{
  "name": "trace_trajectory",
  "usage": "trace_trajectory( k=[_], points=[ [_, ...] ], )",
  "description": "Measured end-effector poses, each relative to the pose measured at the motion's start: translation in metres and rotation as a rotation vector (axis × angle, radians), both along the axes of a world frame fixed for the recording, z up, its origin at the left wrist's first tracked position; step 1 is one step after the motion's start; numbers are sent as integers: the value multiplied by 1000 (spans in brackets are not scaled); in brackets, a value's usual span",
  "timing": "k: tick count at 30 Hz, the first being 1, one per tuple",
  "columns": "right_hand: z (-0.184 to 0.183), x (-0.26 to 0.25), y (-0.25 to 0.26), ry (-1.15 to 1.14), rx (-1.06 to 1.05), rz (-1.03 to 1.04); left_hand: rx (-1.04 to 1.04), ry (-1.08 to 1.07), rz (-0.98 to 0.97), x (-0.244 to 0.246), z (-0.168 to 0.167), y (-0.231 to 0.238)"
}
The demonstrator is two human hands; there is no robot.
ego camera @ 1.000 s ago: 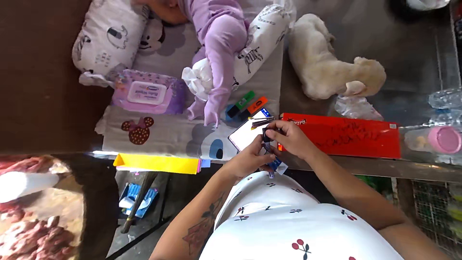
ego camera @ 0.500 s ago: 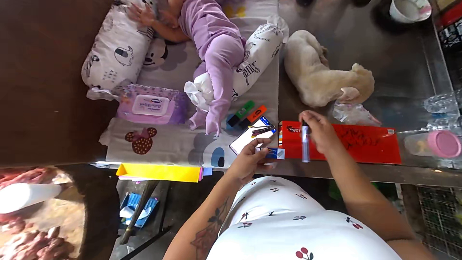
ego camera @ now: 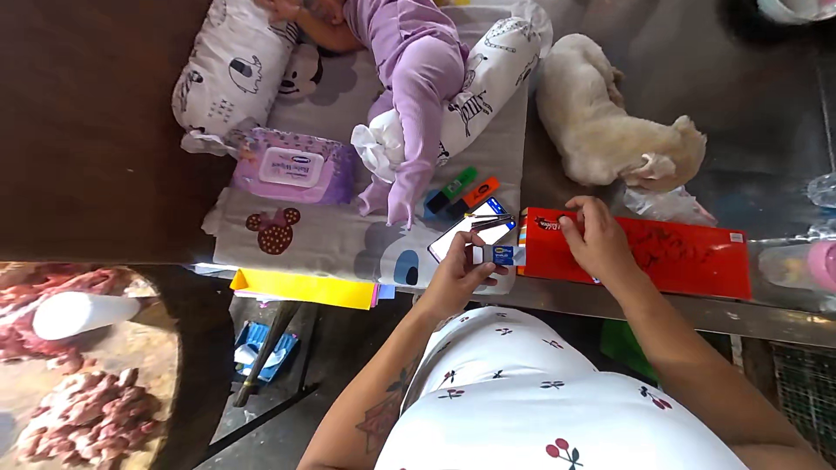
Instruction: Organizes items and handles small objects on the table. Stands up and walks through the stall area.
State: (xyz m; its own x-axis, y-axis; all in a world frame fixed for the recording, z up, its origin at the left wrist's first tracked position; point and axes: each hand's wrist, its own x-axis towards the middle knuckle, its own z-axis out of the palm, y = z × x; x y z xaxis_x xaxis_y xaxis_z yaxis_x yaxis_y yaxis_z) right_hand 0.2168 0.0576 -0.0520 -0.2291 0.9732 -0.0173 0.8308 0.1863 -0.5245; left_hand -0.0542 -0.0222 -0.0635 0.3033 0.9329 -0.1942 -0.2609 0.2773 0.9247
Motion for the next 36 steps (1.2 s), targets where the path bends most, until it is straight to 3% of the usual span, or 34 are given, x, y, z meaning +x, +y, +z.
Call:
trace_trajectory(
  k=[7, 14, 17, 20, 25, 30, 36],
  points=[
    [39, -39, -23, 534, -235, 150, -39, -174, 45, -12, -1, -3],
    [36, -75, -48, 773, -343, 307, -198, -318, 1, -16, -2, -23],
    [32, -76, -46, 750, -318, 289, -213, -354, -90, -22, -3, -28],
    [33, -74, -44, 681, -211, 426, -219, -337, -104, -24, 0, -32],
    [27, -84, -49, 619, 17, 667, -170, -211, 12, -20, 6, -33],
    [20, -92, -54, 529, 165, 753, -201, -243, 71, -18, 13, -33],
    [14, -98, -61, 509, 202, 777, -236, -297, 192, -13, 11, -35]
  ],
)
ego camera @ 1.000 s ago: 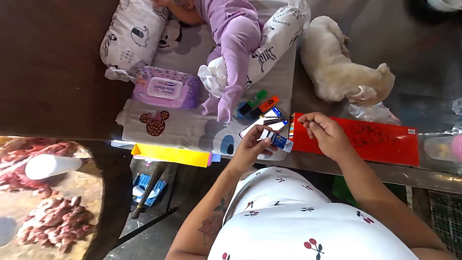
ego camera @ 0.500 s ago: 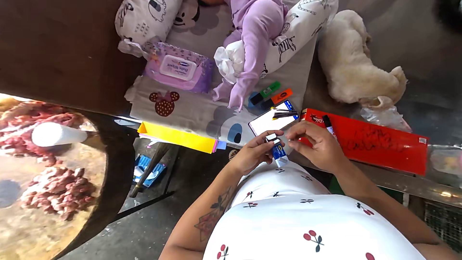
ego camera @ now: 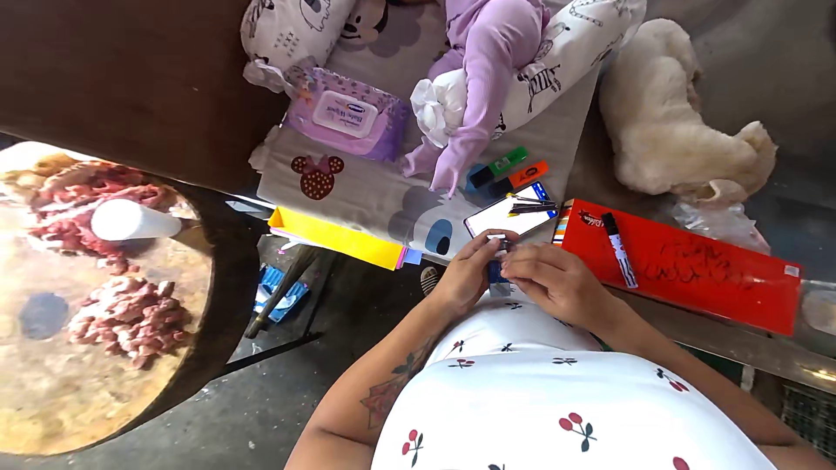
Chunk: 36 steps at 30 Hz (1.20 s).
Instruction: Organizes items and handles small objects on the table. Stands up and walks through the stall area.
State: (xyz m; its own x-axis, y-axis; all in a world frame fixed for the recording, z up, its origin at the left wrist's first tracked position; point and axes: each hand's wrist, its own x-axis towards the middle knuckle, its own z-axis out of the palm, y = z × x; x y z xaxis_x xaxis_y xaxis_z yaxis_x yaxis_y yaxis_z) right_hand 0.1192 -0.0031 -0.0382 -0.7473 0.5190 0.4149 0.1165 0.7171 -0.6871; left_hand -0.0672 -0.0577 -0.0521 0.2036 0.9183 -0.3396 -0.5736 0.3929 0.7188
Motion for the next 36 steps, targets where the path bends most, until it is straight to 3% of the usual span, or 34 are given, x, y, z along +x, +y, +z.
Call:
trace_trajectory(
  k=[5, 11, 27, 36],
  points=[
    [4, -1, 1, 30, -116, -201, -15, -83, -40, 0, -1, -3],
    [5, -10, 0, -58, 24, -143, -65, 18, 8, 5, 6, -3],
    [7, -11, -2, -113, 106, -65, -120, 36, 13, 9, 6, -4],
    [7, -3, 1, -79, 1, -143, -16, 87, -74, 2, 6, -7]
  ],
)
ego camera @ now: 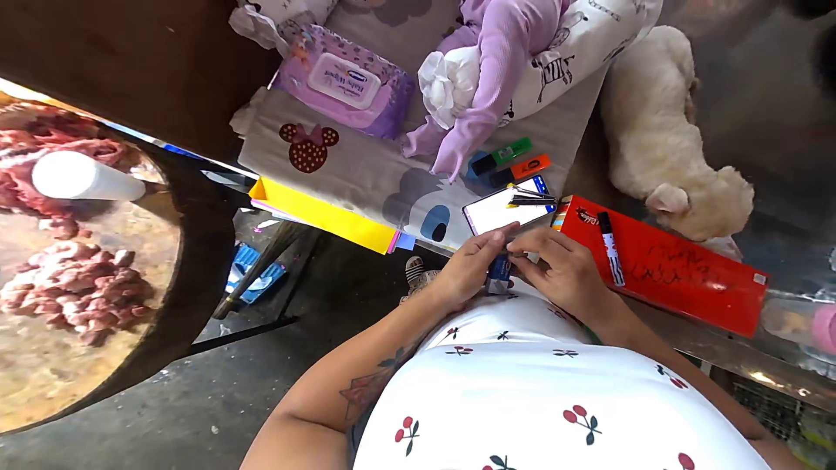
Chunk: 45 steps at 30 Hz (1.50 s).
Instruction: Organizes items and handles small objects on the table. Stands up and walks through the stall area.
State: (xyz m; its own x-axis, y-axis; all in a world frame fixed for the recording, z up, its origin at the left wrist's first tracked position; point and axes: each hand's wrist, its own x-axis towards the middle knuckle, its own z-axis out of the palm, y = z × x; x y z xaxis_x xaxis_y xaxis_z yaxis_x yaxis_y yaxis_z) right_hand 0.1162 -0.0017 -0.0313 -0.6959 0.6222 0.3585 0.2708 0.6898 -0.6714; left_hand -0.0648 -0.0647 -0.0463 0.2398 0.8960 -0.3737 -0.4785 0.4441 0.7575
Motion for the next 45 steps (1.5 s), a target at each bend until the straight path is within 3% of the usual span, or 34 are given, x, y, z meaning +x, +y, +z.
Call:
trace_trajectory(
  k=[7, 14, 19, 21, 26, 28, 45],
  points=[
    [1, 3, 7, 141, -206, -94, 59, -75, -65, -6, 2, -2],
    [6, 2, 10, 209, -266, -80, 99, 7, -78, -5, -2, -1],
    [2, 2, 19, 286, -863, -157, 124, 33, -72, -6, -7, -2],
    [0, 0, 18, 254, -989, -166, 115, 30, -81, -6, -7, -3],
    [0, -7, 7, -48, -602, -148, 113, 89, -81, -6, 0, -5],
    [2, -9, 6, -78, -537, -161, 134, 136, -97, -6, 1, -6],
    [-1, -7, 5, 55, -746, -183, 171, 226, -160, -6, -1, -4]
  ],
)
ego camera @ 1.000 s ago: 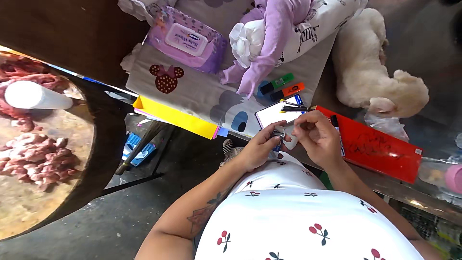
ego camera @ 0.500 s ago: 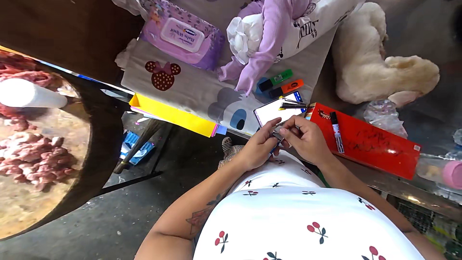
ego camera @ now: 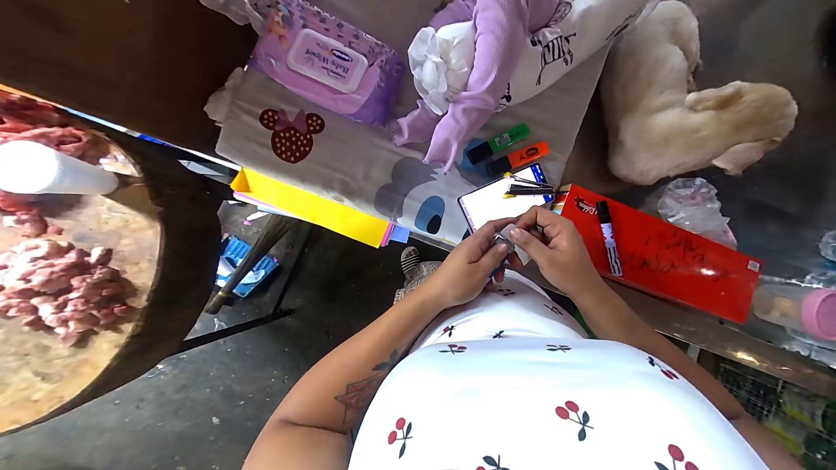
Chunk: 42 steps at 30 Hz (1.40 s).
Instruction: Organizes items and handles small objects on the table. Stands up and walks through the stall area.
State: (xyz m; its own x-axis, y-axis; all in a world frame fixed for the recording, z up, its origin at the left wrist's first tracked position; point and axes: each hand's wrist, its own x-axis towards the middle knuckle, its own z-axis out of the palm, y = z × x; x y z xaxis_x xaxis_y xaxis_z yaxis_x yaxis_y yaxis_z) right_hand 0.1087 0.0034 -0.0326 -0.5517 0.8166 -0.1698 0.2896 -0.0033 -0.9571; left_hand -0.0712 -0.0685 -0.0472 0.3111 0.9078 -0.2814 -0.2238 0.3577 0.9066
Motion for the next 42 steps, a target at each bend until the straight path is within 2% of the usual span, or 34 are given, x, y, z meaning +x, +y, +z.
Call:
trace_trajectory(
  k=[2, 7, 12, 18, 30, 37, 39, 42],
  points=[
    [-2, 0, -1, -8, 70, 3, 13, 22, 10, 0, 0, -1],
    [-2, 4, -3, -121, 581, 86, -14, 22, 52, 0, -1, -2],
    [0, 3, -6, -251, 638, 90, -17, 66, 30, -1, 1, -2],
    [-1, 3, -9, -302, 765, 116, -64, 13, 56, 0, 4, -2],
    [-5, 3, -11, -271, 674, 61, -43, 160, 63, 4, 5, 0],
    [-6, -1, -16, -278, 707, 89, -43, 44, 69, 3, -3, -2],
    [-3, 0, -15, -268, 659, 104, -57, 40, 75, 3, -3, -2],
    [5, 6, -8, -191, 457, 133, -79, -6, 103, 2, -3, -1]
  ],
)
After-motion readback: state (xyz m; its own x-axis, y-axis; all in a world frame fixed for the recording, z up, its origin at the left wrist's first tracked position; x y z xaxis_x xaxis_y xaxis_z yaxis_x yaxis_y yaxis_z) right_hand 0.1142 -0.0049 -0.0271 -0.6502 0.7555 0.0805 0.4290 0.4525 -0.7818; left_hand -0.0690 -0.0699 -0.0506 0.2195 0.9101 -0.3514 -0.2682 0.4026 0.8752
